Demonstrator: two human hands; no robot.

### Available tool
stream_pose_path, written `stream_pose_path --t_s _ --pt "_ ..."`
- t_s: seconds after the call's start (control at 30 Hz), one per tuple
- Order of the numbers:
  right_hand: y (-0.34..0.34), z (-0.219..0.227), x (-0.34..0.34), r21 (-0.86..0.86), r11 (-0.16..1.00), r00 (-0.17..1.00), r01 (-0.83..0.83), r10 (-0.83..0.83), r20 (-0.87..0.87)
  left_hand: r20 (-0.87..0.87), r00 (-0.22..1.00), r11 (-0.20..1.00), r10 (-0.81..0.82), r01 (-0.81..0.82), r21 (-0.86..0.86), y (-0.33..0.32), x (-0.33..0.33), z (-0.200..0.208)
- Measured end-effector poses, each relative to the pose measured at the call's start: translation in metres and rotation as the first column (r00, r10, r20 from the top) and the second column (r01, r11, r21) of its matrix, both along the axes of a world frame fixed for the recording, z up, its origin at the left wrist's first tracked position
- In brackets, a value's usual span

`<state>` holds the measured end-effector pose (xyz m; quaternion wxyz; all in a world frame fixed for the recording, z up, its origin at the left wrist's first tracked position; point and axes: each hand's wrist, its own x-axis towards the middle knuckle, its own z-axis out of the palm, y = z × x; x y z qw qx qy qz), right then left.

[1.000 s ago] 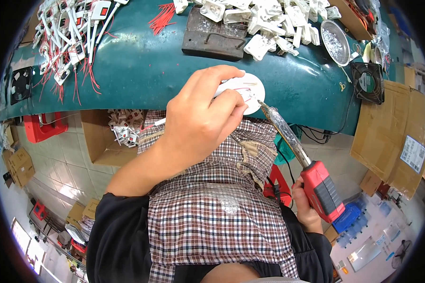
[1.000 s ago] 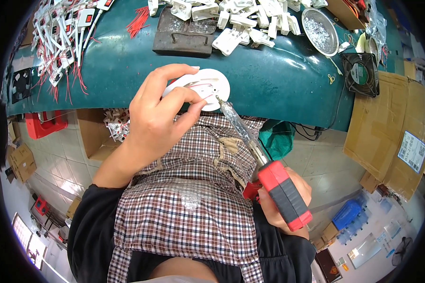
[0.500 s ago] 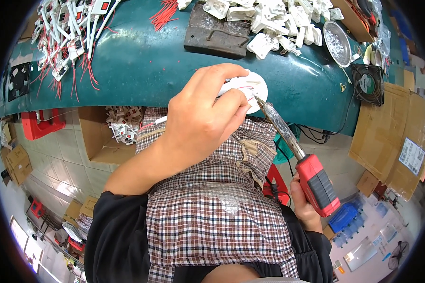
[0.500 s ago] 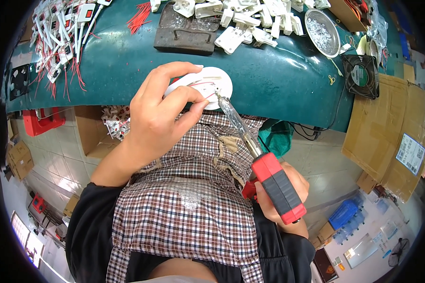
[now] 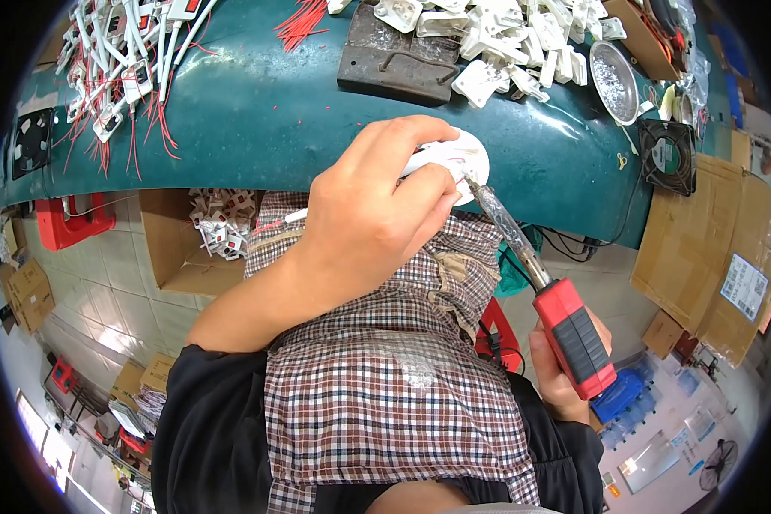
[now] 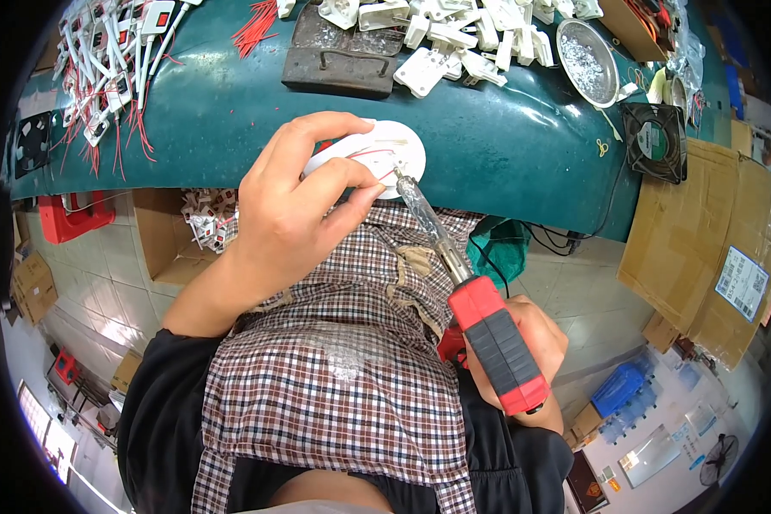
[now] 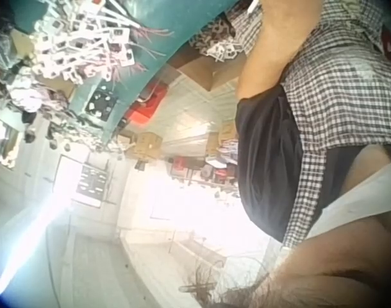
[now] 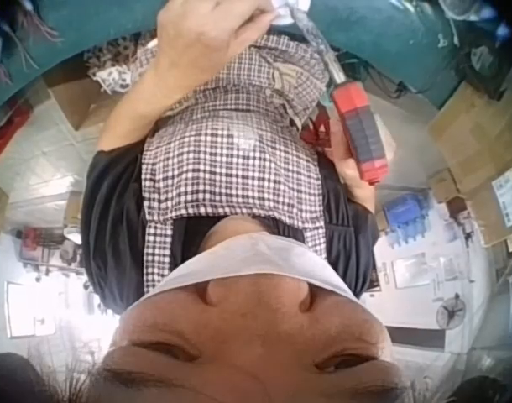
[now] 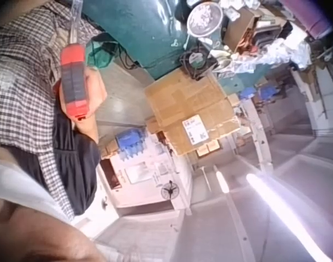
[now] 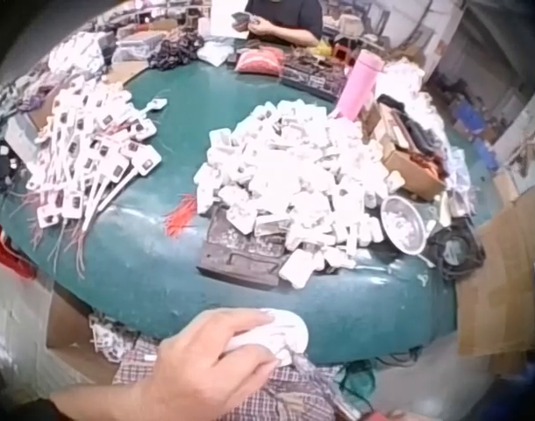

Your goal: Soldering wires onto small white plastic housings for lighting components at an assembly station.

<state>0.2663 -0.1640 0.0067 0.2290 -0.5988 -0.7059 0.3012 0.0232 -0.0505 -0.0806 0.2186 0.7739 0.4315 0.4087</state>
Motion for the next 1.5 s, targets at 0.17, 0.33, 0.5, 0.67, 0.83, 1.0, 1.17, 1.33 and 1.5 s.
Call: stream_pose_path --t_s 0.17,0.33,0.5,0.67,0.83,1.0,1.17,1.33,1.5 --pt "0.0 0.003 0.002 -0.025 1.0 1.0 -0.014 0.015 0.014 0.012 1.0 1.0 -0.006 0.006 -0.001 0.0 -0.001 0.0" --pt "-0.004 0.006 0.001 -0.067 0.996 0.998 0.06 -0.059 0.01 0.018 1.0 1.0 -0.007 0.006 0.003 0.0 -0.001 -0.001" --pt "-0.004 0.004 0.001 -0.056 0.995 0.996 0.084 -0.083 0.012 0.023 1.0 1.0 -0.008 0.008 -0.005 0.001 -0.001 0.0" --pt "-0.002 0.001 0.002 -0.03 0.999 0.999 0.03 -0.03 0.017 0.026 1.0 1.0 -0.006 0.006 0.0 0.0 -0.002 -0.001" --pt "-0.003 0.0 0.002 -0.008 1.0 0.999 0.025 -0.025 0.044 0.024 1.0 1.0 -0.014 0.014 -0.004 0.0 0.0 0.0" --pt "-0.003 0.001 0.001 -0.036 0.999 0.999 0.037 -0.036 0.033 0.028 0.999 1.0 -0.016 0.016 0.003 0.001 -0.001 0.0" --pt "-0.008 0.002 0.004 -0.028 0.996 0.996 0.086 -0.086 0.018 0.014 1.0 1.0 -0.009 0.009 0.001 -0.001 0.001 0.0" --pt "-0.035 -0.005 0.017 -0.064 0.97 0.972 0.235 -0.236 -0.011 0.024 1.0 1.0 -0.013 0.013 -0.024 0.0 0.0 0.002" --pt "-0.034 -0.006 0.015 -0.105 0.93 0.936 0.352 -0.352 0.019 0.015 1.0 1.0 -0.016 0.016 -0.008 0.0 0.0 0.001"
